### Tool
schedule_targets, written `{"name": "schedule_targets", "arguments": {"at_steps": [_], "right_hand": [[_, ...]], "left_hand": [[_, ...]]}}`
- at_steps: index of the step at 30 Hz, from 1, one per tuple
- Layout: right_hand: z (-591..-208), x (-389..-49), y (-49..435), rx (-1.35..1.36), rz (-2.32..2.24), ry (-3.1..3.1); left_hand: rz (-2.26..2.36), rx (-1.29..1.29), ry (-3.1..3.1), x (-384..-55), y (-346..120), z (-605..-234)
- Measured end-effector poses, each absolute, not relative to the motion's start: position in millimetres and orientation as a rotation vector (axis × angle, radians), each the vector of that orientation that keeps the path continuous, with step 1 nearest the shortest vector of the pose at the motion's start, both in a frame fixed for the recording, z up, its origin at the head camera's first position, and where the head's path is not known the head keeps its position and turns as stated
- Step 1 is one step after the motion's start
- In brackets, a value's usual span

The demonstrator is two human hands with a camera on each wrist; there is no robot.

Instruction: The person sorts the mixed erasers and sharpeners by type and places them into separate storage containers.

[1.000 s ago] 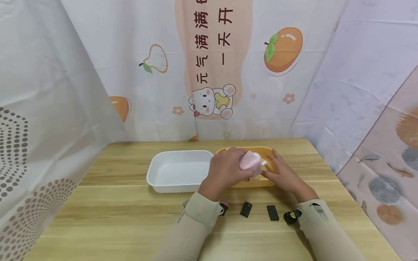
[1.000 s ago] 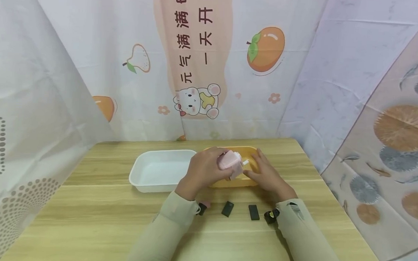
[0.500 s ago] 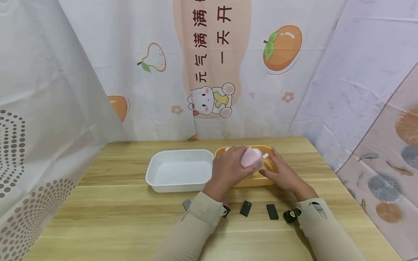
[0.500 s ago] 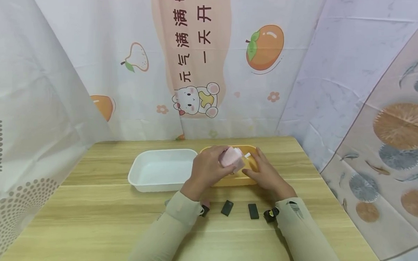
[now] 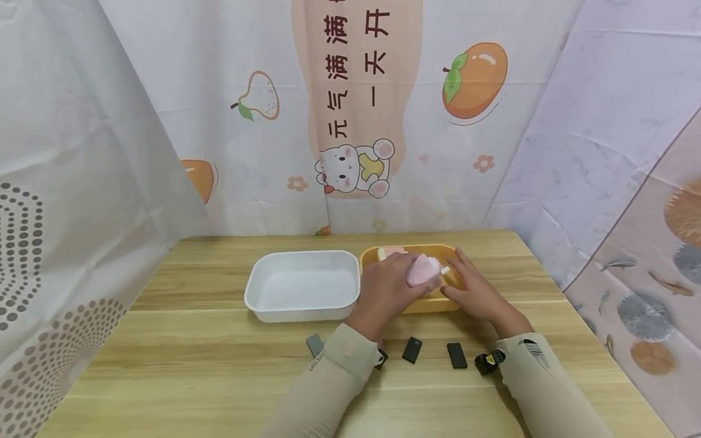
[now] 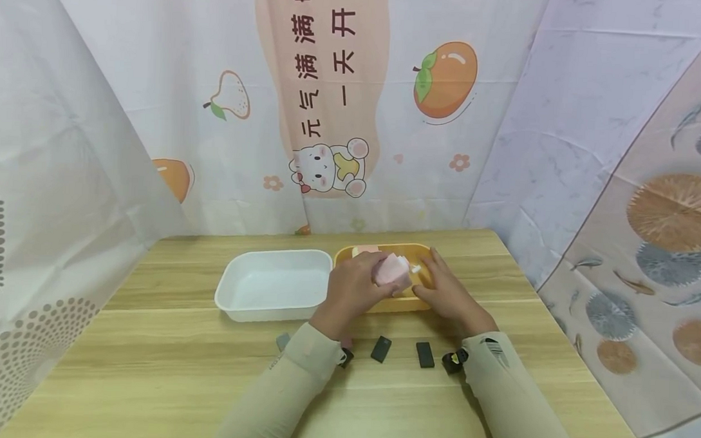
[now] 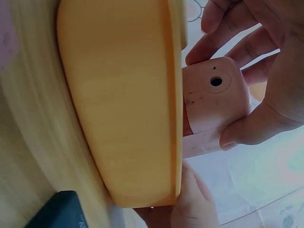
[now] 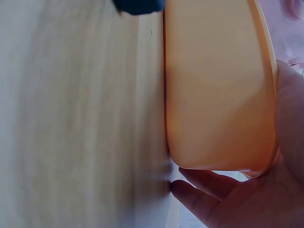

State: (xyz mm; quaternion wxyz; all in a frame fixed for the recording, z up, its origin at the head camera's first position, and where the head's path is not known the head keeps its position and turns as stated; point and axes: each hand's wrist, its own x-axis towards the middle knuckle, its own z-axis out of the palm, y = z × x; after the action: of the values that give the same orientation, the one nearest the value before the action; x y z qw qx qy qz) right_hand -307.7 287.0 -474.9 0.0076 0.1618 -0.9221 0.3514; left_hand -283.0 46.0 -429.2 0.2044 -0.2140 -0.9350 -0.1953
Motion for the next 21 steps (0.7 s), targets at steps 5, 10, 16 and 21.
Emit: {"name": "schedule_targets", "arguments": {"at_steps": [5, 10, 16, 21], "right_hand": [[-475, -308, 286, 0.505, 1.092, -2.877], [-474, -307, 286, 0.497, 1.09, -2.882], [-474, -306, 286, 0.498, 1.098, -2.881], [-475, -308, 286, 0.496, 1.088, -2.88]], "left_hand": [[-0.453, -0.592, -2.613, -285, 49, -433], [-0.353, -0.587, -2.617, -285, 53, -437], [-0.322, -0.586, -2.613, -283, 58, -441], [-0.309, -0.6, -2.608, -283, 60, -444]]}}
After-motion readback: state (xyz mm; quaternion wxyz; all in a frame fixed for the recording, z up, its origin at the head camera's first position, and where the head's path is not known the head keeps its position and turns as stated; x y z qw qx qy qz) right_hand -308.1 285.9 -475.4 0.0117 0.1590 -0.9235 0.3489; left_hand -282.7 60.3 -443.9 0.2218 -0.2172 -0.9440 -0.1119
